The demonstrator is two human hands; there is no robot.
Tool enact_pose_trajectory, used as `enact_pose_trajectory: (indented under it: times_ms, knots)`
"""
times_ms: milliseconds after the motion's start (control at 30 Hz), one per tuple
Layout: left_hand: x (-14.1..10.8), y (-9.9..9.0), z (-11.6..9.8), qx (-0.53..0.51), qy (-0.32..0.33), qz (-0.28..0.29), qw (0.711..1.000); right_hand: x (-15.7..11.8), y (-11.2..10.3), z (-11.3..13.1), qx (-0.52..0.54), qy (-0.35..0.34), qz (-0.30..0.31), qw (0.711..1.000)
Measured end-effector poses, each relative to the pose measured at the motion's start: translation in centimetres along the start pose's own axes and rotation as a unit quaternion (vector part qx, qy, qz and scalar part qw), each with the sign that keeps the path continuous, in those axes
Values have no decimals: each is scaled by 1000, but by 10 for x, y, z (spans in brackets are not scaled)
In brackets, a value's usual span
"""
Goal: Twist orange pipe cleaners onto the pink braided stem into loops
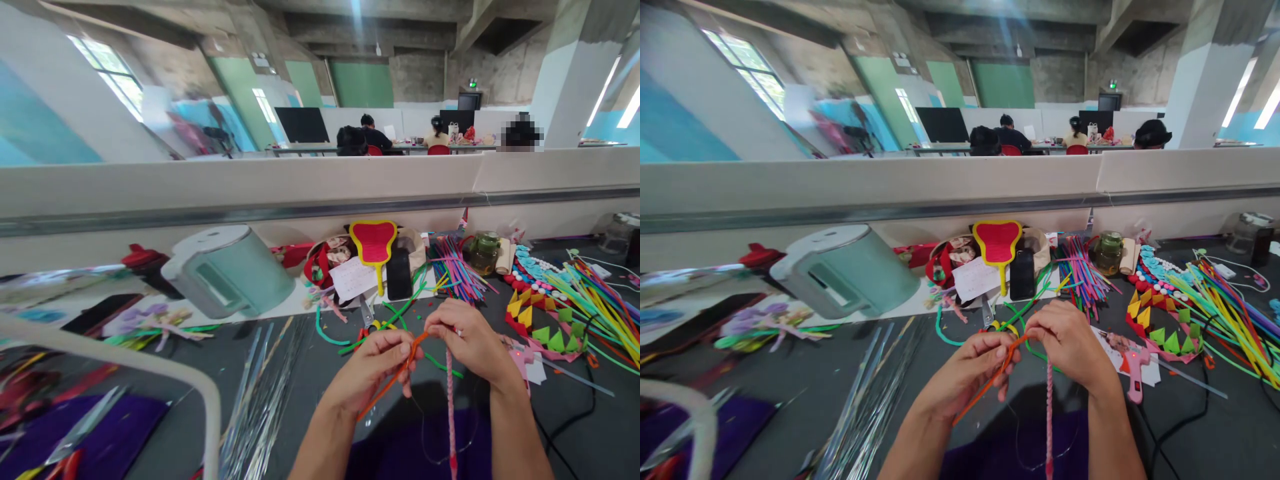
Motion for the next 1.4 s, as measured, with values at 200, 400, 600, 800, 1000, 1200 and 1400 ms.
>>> enact_pose_trajectory:
  times_ms: [200,400,600,800,1000,1200,1400]
  knots:
    - [2,8,10,-61,-13,47,997,-1,4,3,61,-16,14,998]
    - [6,15,18,-99,-31,80,991,-2,6,8,79,-24,23,996]
    - [6,13,21,-120,-56,74,988,-2,7,14,57,-36,22,997]
    - [5,8,16,-111,-54,56,991,-1,5,15,37,-31,17,999]
    - [2,-5,1,-28,-24,-4,999,-1,4,18,-9,-31,12,999]
    - [-9,-16,-32,174,61,-92,979,-1,8,15,-103,-23,5,994]
    - [-29,-3,-67,426,189,-195,863,0,14,11,-190,9,1,982]
Point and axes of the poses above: each hand's wrist, its own x-axis towards the middle knuckle, its own y-axis out of the palm, z = x × y, the point moved 10 cm from there along x, towards the middle knuckle, and after that the axes turned 4 degrees about -x, right-handed, at the moved point
